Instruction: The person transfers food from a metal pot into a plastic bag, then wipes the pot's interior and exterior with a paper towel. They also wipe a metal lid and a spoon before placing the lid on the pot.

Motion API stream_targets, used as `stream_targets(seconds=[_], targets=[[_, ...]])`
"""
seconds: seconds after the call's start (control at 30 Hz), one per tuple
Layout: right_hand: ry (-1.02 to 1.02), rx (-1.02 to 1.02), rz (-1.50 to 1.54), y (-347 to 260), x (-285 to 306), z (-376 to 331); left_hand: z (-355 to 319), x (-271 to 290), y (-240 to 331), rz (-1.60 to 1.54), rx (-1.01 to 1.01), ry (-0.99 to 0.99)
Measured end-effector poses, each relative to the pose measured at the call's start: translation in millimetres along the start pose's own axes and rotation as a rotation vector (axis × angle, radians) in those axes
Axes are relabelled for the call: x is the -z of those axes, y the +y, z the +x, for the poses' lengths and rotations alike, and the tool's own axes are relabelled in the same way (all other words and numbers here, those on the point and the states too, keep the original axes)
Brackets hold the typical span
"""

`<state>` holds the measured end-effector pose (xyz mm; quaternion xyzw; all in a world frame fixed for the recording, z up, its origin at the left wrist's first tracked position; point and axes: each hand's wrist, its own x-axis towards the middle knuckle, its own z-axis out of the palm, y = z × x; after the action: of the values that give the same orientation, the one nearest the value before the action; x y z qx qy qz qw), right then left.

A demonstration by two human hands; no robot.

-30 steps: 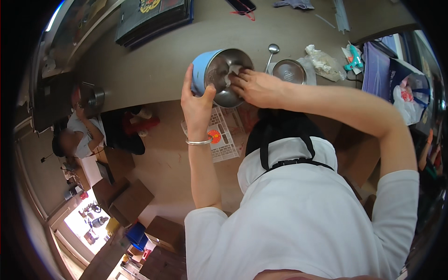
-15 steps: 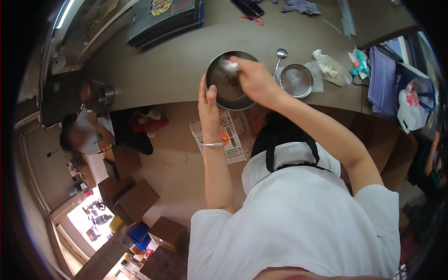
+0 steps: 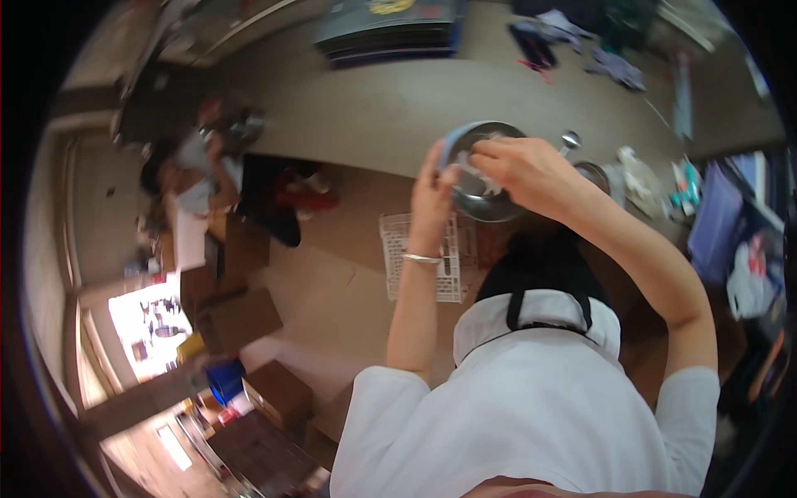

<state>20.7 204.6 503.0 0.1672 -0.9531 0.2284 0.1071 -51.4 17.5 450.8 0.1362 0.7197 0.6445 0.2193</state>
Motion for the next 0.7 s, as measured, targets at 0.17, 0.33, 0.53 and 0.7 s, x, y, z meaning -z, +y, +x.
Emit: stream_targets(seconds=[0.17, 0.33, 0.53, 0.7], targets=[[-0.012, -0.236, -0.161, -10, -50, -18, -9, -7, -9, -0.06, -0.164, 0.068], [-0.19, -0.358, 0.315, -22, -42, -18, -10, -5, -6, 0.106, -0.174, 0.039], [0.313, -0.616, 0.708, -21, -18, -18, -12, 2, -21, -0.443, 0.038, 0.029], [0.622, -0.573, 0.676, -15, -53, -4, -21, -19, -26, -0.504, 0.131, -0.012]])
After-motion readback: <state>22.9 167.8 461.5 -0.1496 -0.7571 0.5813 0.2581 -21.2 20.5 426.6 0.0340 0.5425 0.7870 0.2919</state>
